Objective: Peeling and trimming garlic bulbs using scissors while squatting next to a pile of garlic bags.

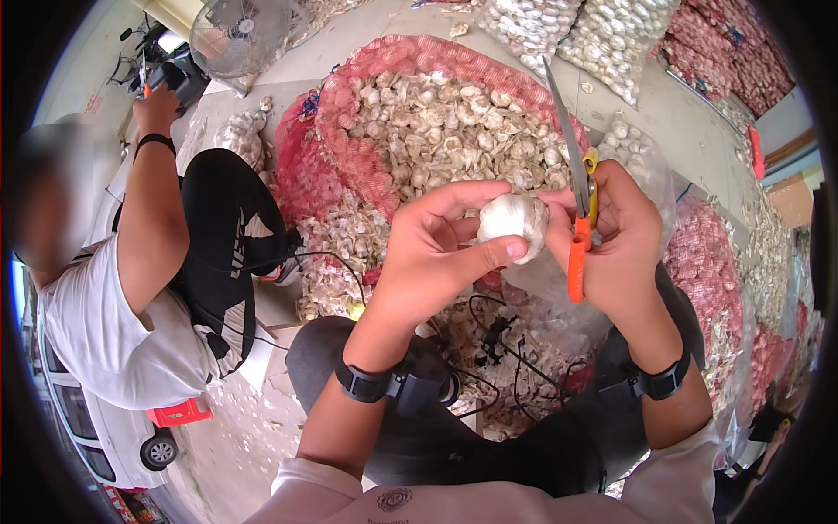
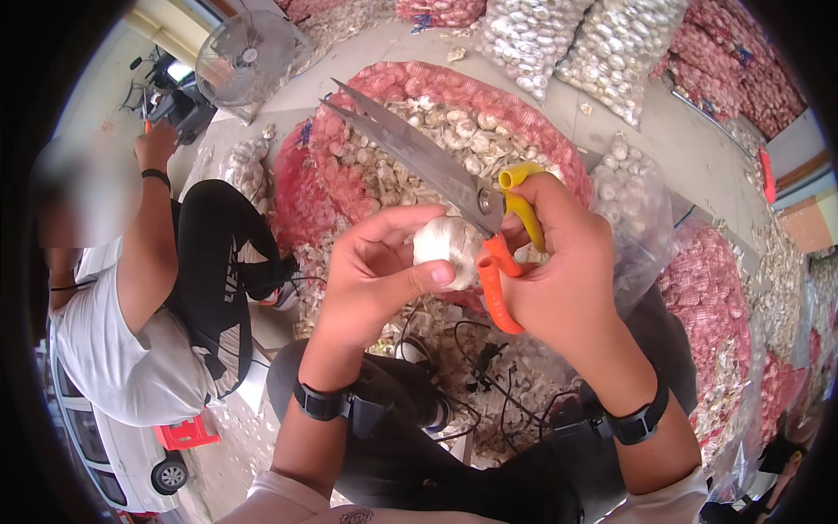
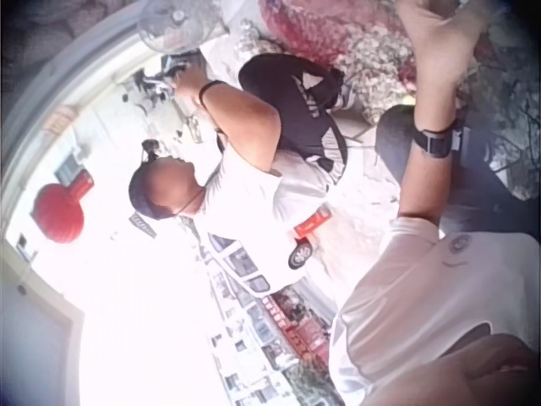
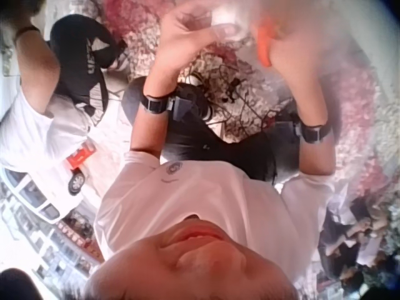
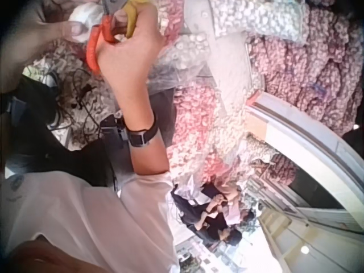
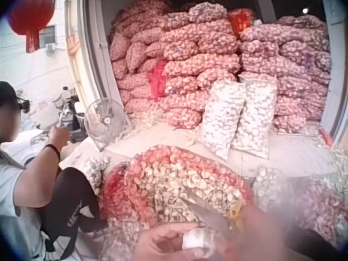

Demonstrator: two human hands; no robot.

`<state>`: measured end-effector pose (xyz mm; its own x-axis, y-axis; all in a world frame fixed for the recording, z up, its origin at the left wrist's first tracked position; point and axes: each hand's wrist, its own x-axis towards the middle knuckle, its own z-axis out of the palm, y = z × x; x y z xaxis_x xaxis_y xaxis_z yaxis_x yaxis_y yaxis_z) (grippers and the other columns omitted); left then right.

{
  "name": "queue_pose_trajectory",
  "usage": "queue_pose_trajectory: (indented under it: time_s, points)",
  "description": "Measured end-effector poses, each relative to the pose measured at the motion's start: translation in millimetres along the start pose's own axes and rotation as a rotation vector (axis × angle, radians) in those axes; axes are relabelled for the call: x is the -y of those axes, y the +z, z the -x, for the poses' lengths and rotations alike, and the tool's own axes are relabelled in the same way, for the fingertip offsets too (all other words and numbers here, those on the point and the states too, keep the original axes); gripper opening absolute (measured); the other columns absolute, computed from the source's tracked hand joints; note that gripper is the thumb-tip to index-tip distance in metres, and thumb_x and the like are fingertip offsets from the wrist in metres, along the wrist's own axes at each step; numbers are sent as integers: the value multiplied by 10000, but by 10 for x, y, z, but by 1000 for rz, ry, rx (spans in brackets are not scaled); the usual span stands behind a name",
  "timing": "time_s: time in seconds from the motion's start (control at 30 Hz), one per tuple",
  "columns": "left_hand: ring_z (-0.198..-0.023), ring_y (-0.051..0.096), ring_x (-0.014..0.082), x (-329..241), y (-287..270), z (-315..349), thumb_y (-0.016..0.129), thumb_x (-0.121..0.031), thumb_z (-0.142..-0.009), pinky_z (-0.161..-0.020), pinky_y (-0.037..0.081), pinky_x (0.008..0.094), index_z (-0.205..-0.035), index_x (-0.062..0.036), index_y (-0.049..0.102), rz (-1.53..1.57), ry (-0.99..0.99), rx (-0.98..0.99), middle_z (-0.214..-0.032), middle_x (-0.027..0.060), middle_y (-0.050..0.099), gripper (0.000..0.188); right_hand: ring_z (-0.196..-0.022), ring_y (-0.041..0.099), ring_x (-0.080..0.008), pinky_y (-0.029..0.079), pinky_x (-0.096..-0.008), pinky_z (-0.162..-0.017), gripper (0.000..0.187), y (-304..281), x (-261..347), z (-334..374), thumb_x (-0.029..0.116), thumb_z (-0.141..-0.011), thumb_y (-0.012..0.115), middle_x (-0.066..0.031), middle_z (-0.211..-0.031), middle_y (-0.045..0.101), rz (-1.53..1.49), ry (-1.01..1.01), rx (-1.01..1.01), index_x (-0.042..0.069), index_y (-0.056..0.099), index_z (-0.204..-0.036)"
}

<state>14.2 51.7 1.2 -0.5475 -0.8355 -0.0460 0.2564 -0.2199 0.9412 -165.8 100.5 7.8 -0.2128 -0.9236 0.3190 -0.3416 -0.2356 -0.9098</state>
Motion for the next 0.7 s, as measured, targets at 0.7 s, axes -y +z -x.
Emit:
queue_pose_trajectory:
  time_s: [0.7]
  points:
    - [-965, 648, 168, 5, 41, -8, 752, 35, -775, -787, 558, 293, -1191, 39, 572, 32, -47, 96, -1078, 111, 662, 453, -792, 640, -87, 495, -212, -684, 227, -162, 28, 45, -48, -788, 688, -65, -822, 652, -93, 111, 47, -26, 507, -924]
